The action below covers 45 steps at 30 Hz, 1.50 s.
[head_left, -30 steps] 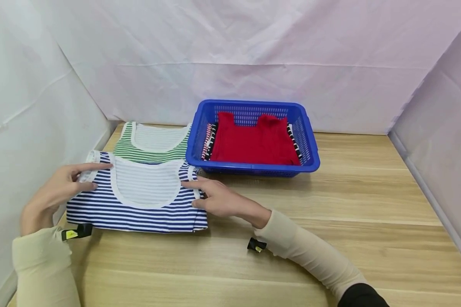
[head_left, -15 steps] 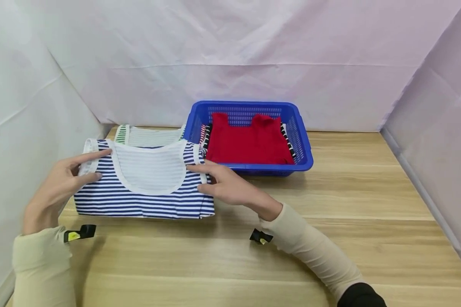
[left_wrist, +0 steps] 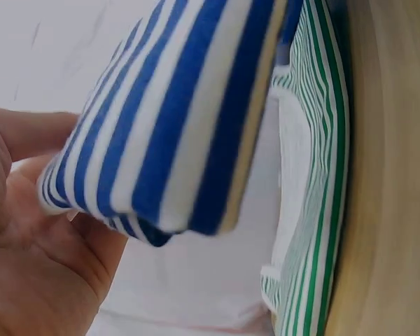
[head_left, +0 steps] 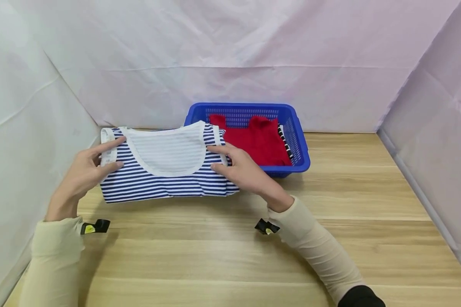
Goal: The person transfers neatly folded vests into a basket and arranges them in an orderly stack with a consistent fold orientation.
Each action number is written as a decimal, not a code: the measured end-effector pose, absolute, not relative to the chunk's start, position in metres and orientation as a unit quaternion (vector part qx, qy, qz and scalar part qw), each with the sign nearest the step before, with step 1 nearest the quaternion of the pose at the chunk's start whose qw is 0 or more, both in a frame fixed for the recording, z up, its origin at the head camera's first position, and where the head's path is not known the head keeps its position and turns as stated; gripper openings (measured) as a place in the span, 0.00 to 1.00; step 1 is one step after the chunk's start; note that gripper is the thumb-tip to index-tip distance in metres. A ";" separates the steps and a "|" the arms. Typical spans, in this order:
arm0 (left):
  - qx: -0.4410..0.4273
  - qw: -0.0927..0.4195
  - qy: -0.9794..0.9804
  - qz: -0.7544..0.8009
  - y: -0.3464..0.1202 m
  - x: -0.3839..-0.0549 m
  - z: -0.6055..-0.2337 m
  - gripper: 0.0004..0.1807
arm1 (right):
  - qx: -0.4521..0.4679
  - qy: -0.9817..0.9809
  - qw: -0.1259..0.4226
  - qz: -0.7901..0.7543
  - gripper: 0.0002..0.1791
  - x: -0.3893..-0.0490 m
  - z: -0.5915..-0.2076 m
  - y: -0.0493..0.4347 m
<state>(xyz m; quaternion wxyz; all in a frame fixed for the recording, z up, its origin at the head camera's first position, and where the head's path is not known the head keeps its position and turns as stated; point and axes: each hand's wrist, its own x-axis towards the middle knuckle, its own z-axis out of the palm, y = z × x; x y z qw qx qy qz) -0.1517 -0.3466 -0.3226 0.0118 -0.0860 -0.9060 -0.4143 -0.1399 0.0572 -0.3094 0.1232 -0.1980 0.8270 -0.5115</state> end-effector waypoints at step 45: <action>-0.190 0.011 -0.805 -0.562 -0.200 -0.214 -0.315 0.29 | -0.127 0.766 0.065 -0.627 0.35 -0.174 -0.305 0.206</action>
